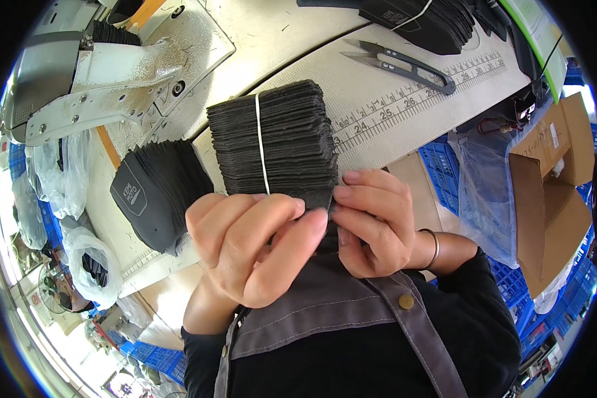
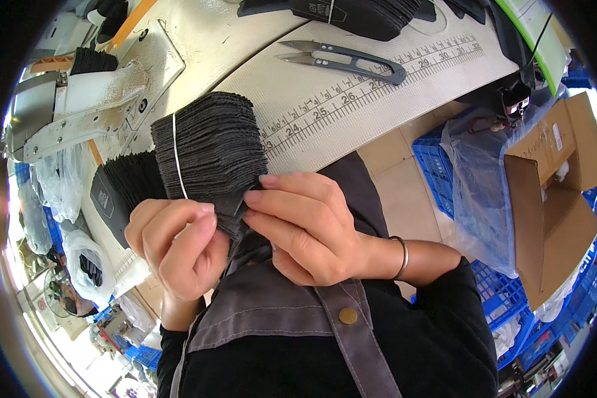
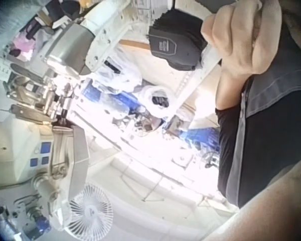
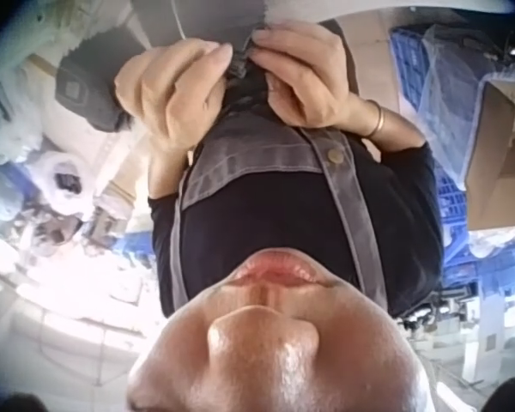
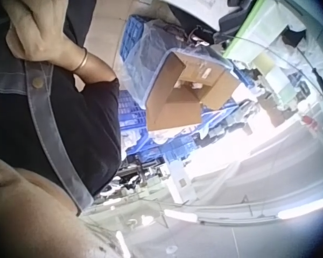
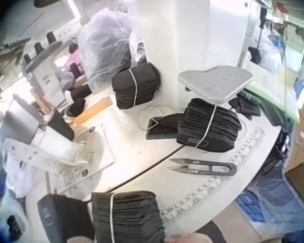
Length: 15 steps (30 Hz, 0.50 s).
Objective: Manually sorting and stacking small black shoe components from a bundle.
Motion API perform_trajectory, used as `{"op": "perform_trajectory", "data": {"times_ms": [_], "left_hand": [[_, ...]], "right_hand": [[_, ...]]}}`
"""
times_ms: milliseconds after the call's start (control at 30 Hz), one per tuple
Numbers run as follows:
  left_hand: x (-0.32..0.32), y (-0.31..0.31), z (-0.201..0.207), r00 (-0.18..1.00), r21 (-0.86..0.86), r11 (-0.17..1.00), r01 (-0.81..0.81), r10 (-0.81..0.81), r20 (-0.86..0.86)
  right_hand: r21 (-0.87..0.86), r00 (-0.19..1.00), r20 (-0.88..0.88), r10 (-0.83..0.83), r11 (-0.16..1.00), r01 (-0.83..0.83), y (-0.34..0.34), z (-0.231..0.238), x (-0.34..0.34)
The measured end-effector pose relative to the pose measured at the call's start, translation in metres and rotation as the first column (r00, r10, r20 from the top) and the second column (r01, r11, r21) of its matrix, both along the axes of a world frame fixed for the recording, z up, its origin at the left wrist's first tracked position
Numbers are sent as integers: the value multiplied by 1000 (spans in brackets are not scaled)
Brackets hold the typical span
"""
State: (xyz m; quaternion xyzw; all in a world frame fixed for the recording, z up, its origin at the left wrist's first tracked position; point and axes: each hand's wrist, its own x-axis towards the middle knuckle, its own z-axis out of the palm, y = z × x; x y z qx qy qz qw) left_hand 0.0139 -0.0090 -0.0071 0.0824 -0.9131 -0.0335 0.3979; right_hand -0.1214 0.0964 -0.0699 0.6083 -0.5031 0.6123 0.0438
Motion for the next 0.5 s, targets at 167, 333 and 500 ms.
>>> {"op": "perform_trajectory", "data": {"times_ms": [167, 333, 500], "left_hand": [[-2, -6, 14, 983, -49, 999, 14, -4, 183], [2, -6, 15, 987, -24, 999, -22, 26, 159], [-1, -5, 19, 967, -48, 995, -92, 101, 232]], "right_hand": [[-6, 998, 45, 50, 999, -50, -3, 2, -6], [-14, 996, 64, 70, 998, -69, -4, 3, -7], [-73, 970, 190, 154, 987, -142, -7, 4, -9]]}}
